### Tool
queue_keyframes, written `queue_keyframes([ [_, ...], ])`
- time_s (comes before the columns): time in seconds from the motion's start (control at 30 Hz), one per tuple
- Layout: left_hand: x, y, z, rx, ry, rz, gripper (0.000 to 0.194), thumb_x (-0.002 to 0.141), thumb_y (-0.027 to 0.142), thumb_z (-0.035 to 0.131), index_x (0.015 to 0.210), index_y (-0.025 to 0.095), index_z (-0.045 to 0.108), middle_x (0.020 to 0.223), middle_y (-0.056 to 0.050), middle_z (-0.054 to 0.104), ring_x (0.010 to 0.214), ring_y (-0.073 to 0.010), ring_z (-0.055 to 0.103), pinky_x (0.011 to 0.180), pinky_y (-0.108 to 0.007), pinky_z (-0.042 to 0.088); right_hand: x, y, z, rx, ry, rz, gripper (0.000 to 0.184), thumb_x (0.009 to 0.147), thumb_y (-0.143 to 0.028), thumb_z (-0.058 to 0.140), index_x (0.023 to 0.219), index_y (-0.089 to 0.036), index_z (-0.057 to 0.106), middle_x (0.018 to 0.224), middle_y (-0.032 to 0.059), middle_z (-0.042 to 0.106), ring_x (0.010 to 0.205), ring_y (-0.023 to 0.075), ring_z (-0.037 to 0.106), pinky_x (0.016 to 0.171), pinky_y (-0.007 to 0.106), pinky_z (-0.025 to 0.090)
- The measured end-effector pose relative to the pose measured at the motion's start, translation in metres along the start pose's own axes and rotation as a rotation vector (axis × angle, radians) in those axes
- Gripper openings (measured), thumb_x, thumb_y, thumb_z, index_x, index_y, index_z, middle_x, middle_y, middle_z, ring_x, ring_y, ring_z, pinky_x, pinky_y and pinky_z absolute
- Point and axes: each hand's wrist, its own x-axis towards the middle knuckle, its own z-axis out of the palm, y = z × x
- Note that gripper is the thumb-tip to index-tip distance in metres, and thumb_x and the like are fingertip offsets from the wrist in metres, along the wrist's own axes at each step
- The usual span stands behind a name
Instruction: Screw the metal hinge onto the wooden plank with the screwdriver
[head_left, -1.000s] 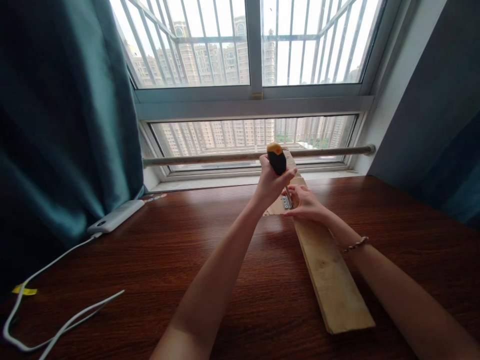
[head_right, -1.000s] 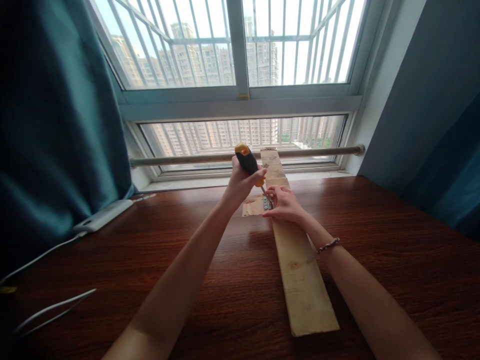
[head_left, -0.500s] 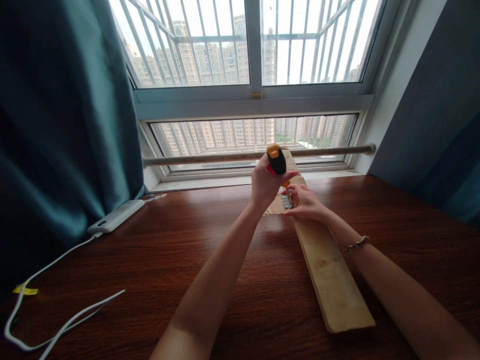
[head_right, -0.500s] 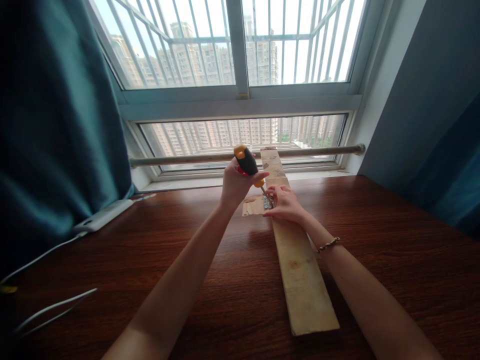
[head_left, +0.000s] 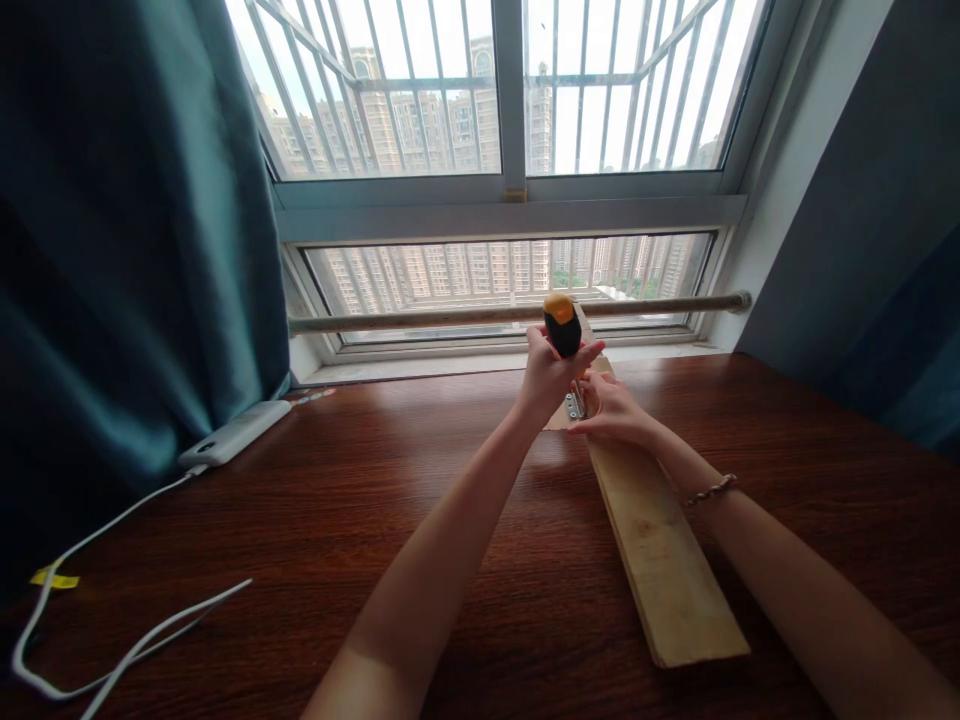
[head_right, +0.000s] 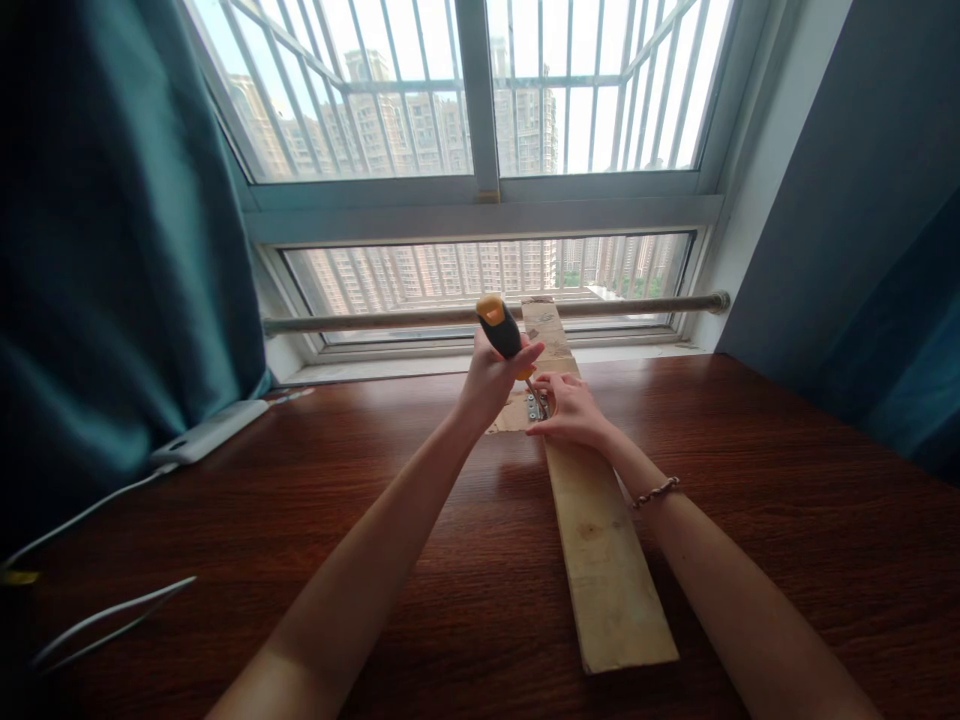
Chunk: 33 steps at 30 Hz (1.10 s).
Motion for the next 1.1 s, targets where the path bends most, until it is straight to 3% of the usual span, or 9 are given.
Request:
queue_keyframes([
  [0.17,0.003,-0.01,-0.007,-0.003,-0.022,0.115,0.034,0.057,0.029,0.077,0.079,0.017,0.055,0.077,0.0,0.06,0.071,-0.0109,0.056,0.063,-0.023,0.044,-0.001,-0.002,0.0,0.013,-0.003,-0.015,0.074,0.052,-0.05,0.076,0.114,-0.021,0.048,0.108,0.0074,0.062,0.104,0.0297,0.05,0.09,0.044,0.039],
  [0.27,0.006,-0.009,-0.013,0.047,-0.125,0.106,0.025,0.062,0.028,0.074,0.08,0.016,0.061,0.077,-0.001,0.061,0.072,-0.0121,0.057,0.067,-0.025,0.045,-0.001,-0.004,-0.002,0.03,-0.022,-0.043,0.069,0.054,-0.046,0.077,0.112,-0.022,0.048,0.109,0.0047,0.063,0.106,0.0292,0.049,0.09,0.044,0.039],
  [0.37,0.008,-0.008,-0.015,0.043,-0.223,0.088,0.027,0.071,0.028,0.067,0.094,0.018,0.06,0.078,-0.002,0.063,0.071,-0.0136,0.059,0.072,-0.03,0.047,-0.001,-0.005,-0.003,0.04,-0.026,-0.045,0.067,0.054,-0.045,0.077,0.111,-0.023,0.048,0.109,0.004,0.063,0.105,0.029,0.05,0.09,0.044,0.039],
  [0.43,0.009,-0.009,-0.014,0.027,-0.222,0.12,0.027,0.074,0.027,0.064,0.099,0.02,0.056,0.081,-0.002,0.063,0.074,-0.0139,0.06,0.074,-0.031,0.047,-0.001,-0.005,-0.003,0.037,-0.019,-0.032,0.07,0.053,-0.045,0.077,0.112,-0.022,0.047,0.11,0.0046,0.063,0.104,0.0289,0.051,0.09,0.044,0.039],
  [0.7,0.014,-0.009,-0.013,-0.225,-0.052,0.131,0.026,0.071,0.032,0.068,0.088,0.021,0.051,0.071,0.003,0.052,0.065,-0.0099,0.055,0.063,-0.024,0.048,-0.001,0.0,-0.001,0.039,-0.021,-0.051,0.069,0.053,-0.045,0.078,0.111,-0.023,0.048,0.113,0.0039,0.061,0.105,0.0271,0.05,0.091,0.042,0.038],
  [0.93,0.027,-0.01,-0.03,-0.284,0.275,0.235,0.03,0.067,0.022,0.071,0.085,0.022,0.047,0.073,0.005,0.053,0.063,-0.0059,0.054,0.064,-0.02,0.044,-0.003,-0.001,0.0,0.035,-0.023,-0.045,0.066,0.054,-0.044,0.078,0.11,-0.025,0.05,0.116,0.0016,0.059,0.106,0.0273,0.048,0.093,0.042,0.035],
  [1.1,0.031,-0.02,-0.034,-0.201,0.275,0.231,0.027,0.069,0.023,0.068,0.083,0.021,0.046,0.07,0.006,0.051,0.059,-0.0055,0.051,0.061,-0.021,0.043,-0.003,-0.002,-0.001,0.035,-0.023,-0.051,0.064,0.054,-0.044,0.078,0.109,-0.026,0.052,0.116,0.001,0.058,0.105,0.0263,0.049,0.092,0.042,0.035],
])
